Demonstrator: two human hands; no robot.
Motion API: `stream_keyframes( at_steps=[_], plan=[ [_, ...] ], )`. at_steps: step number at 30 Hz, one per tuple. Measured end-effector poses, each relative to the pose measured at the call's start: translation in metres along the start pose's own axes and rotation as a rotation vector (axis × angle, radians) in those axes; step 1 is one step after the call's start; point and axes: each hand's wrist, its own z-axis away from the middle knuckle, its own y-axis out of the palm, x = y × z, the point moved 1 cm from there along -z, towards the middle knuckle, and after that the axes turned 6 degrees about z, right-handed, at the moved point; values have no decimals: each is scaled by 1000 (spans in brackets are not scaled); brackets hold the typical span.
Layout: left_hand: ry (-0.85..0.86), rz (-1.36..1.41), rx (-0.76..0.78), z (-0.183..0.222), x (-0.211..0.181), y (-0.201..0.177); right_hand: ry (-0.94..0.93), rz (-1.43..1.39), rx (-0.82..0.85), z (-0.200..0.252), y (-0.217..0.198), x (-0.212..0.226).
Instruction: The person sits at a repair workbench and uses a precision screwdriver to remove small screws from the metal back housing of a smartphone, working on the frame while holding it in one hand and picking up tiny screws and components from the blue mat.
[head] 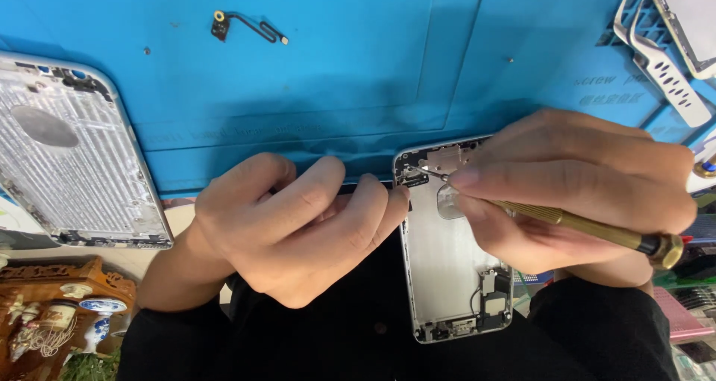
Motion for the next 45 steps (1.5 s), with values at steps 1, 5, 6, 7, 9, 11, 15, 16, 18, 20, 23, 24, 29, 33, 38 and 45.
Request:
stream_keyframes(
  at_steps=[1,5,6,7,9,11,15,16,18,20,23,24,29,33,38,45],
  plan=[
    [0,1,0,-1,1,-1,1,0,0,2,-5,-1],
    [-18,21,66,-5,3,-3,42,-102,122,13,-21,-5],
    [-24,25,83,-6,3,-2,49,-112,203,17,-24,-5],
    [-25,29,84,-8,2,-2,54,-113,203,25,-21,-4],
    [-50,21,104,-12,0,-2,136,-90,97,38,-18,-1],
    [-60,12,74,-9,-3,1,157,-125,21,51,-9,2],
    [-77,10,32,-3,-10,0,212,-183,-386,94,30,10],
    [-70,4,27,-3,-11,-3,202,-179,-390,101,39,13],
    [-64,-43,63,-2,-16,-8,279,-336,-702,118,56,19],
    [-17,-69,48,-6,-19,-11,247,-334,-755,129,63,19],
    [42,-137,47,-11,-32,-18,221,-358,-828,138,71,29],
    [47,-177,64,-13,-38,-20,232,-385,-844,141,73,33],
    [140,-347,51,-26,-55,-25,211,-352,-816,129,85,53],
    [256,-313,13,-23,-54,-22,191,-228,-888,131,92,57],
    [364,-384,43,-29,-57,-26,132,-168,-919,130,101,64],
    [501,-492,115,-32,-49,-25,56,-374,-1009,121,127,71]
  ],
)
